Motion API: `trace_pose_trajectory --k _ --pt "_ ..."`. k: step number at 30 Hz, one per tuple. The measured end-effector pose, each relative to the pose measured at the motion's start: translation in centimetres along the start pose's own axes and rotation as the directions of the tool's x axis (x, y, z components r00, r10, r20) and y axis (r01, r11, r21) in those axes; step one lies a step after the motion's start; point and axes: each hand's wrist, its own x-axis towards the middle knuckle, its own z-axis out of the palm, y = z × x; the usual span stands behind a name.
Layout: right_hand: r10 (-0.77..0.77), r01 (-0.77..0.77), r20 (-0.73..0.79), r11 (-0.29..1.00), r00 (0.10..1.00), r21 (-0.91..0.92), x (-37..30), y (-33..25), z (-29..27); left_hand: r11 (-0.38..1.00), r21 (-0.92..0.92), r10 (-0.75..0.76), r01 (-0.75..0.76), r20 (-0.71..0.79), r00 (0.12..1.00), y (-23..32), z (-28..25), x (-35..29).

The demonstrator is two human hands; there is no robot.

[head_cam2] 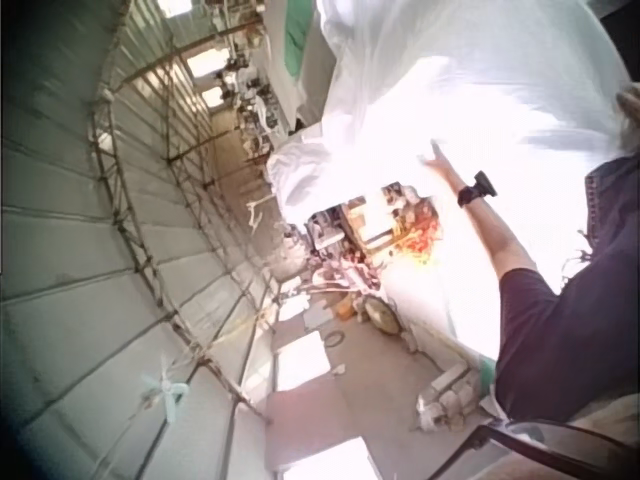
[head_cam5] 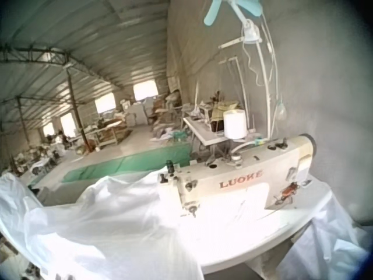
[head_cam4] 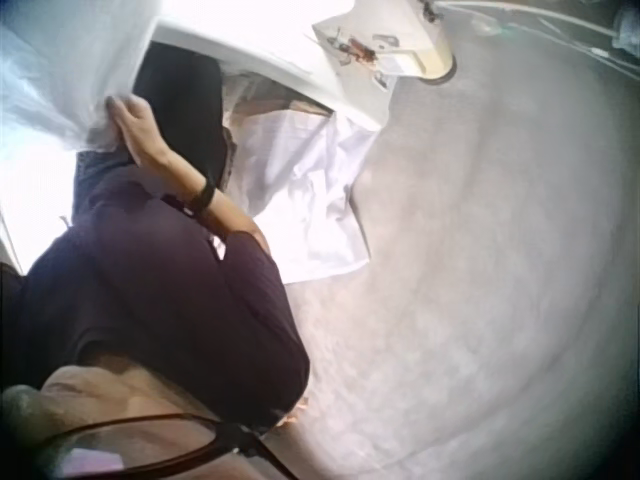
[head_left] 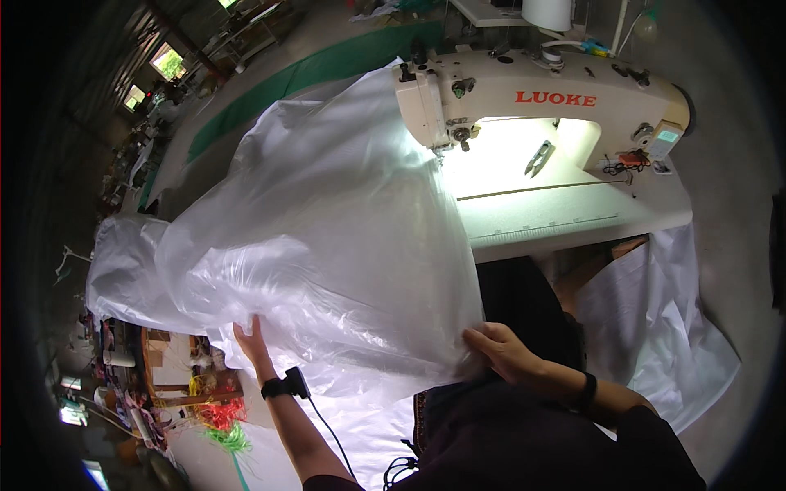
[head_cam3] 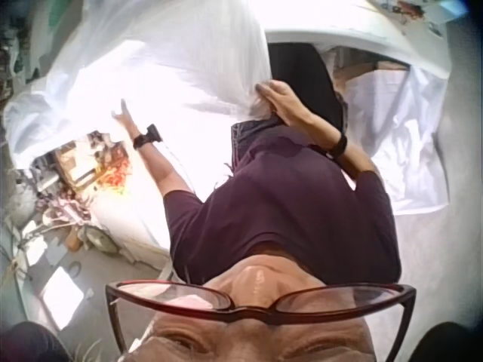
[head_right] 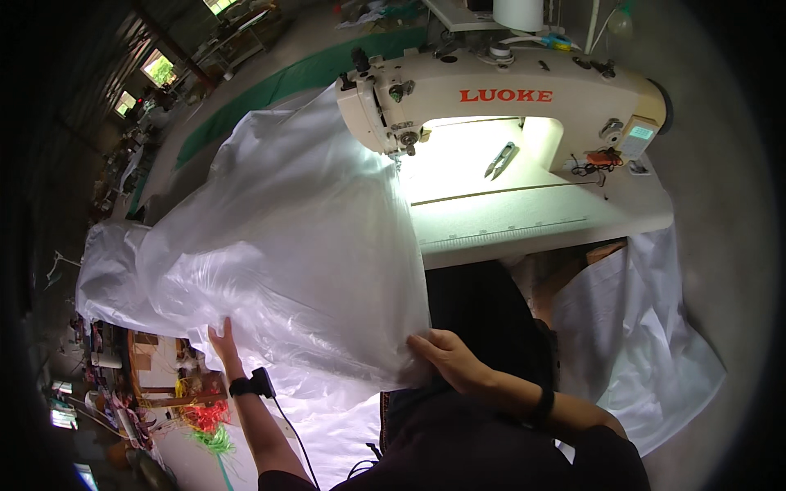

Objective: The person aligns and folds the edges of a white plastic sheet, feeding it through a sewing machine to create a seam. They guide the material under the needle, occasionally using a small tool to trim the plastic, before lifting the finished section away.

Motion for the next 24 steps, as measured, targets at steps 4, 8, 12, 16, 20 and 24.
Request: trace_pose_trajectory --k 4,8,12,16,20,24 --pt "-0.042 0.035 -0.174 0.998 0.984 -0.044 -4.5 -3.9 -0.5 0.989 0.143 0.042 -0.033 -0.064 0.997 3.7 -0.6 -0.6" --pt "-0.123 0.085 -0.268 0.985 0.956 -0.148 -5.2 -4.0 -1.3 0.88 -0.305 0.16 -0.364 -0.532 0.832 7.6 -11.2 -8.1" --pt "-0.3 0.148 -0.227 0.845 0.927 -0.514 -4.6 -2.1 -1.2 0.862 -0.461 -0.16 -0.211 -0.643 0.749 9.4 -20.1 -12.6" --pt "-0.444 0.102 -0.07 0.352 0.893 -0.93 -4.1 -1.7 -0.3 0.931 -0.165 0.122 -0.326 -0.699 0.704 8.6 -23.4 -13.5" --pt "-0.468 0.1 0.051 0.081 0.882 -0.992 -2.1 -2.2 0.1 0.913 -0.01 0.303 -0.407 -0.653 0.694 7.5 -23.9 -12.2" --pt "-0.492 0.073 0.072 -0.016 0.867 -0.997 1.3 -2.9 -0.6 0.901 0.05 0.375 -0.431 -0.589 0.716 7.8 -21.9 -8.8"
